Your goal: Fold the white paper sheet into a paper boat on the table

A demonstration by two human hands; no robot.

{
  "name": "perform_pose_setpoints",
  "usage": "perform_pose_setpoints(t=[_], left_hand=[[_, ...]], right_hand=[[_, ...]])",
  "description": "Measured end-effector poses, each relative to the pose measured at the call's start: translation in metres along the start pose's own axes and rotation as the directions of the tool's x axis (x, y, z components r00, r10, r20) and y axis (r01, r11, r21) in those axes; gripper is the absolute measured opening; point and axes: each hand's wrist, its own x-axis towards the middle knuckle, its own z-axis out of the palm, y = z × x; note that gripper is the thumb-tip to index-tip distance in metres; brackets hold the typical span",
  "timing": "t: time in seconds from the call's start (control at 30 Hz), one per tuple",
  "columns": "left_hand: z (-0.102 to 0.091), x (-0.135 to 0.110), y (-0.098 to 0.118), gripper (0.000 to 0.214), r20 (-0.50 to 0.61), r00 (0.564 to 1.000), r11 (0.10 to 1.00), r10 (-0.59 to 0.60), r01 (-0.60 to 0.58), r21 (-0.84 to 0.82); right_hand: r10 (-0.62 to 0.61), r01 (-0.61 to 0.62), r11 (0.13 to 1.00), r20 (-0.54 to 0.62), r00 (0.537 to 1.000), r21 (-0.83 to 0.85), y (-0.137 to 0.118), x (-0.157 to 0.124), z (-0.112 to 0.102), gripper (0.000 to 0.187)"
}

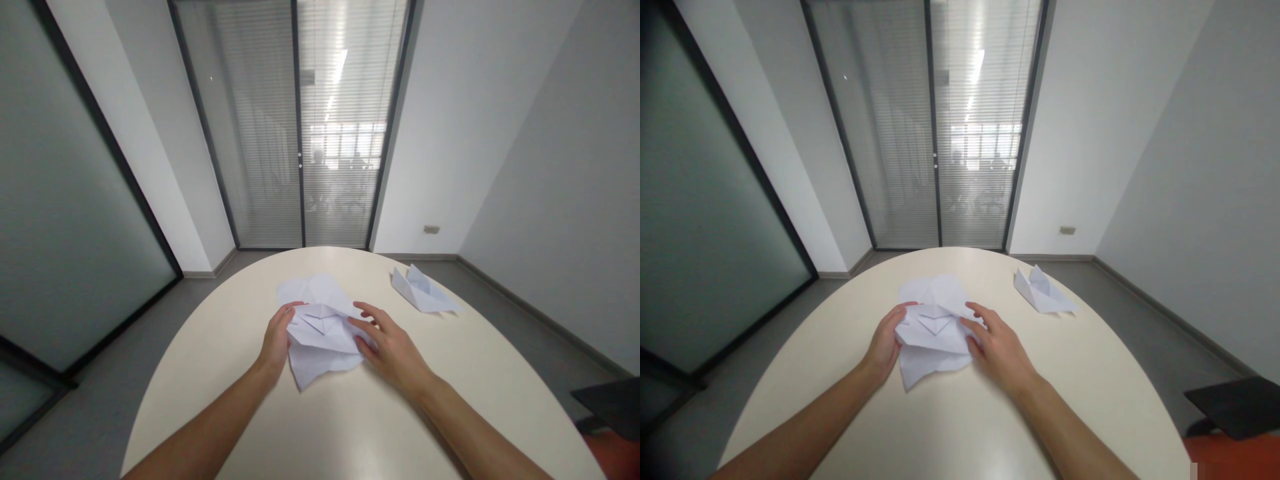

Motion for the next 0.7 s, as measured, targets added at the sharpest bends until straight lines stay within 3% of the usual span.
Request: perform_pose_setpoints(t=[0.13,0.27,0.43,0.6,0.7], left_hand=[[-0.001,0.0,0.001,0.033,-0.002,1.0,0.999,0.01,-0.01,0.033],[-0.001,0.001,0.0,0.035,0.003,1.0,0.997,0.0,0.0,0.082],[0.0,0.001,0.002,0.032,-0.014,0.999,0.982,0.041,-0.037,0.186],[-0.002,0.002,0.006,0.027,0.012,0.997,0.946,0.083,-0.082,0.313],[-0.003,0.004,0.005,0.028,0.012,0.998,0.946,0.067,-0.067,0.316]], right_hand=[[0.024,-0.023,1.0,0.06,0.998,-0.011,0.002,0.0,-0.001,0.04],[0.065,-0.068,0.997,0.115,0.991,0.024,0.003,0.0,-0.003,0.03],[0.118,-0.124,0.99,0.084,0.989,0.072,0.009,-0.001,-0.002,0.017],[0.132,-0.147,0.942,0.069,0.989,0.301,0.003,0.0,-0.007,0.012],[0.192,-0.226,0.836,0.12,0.974,0.5,-0.004,0.001,-0.01,0.012]])
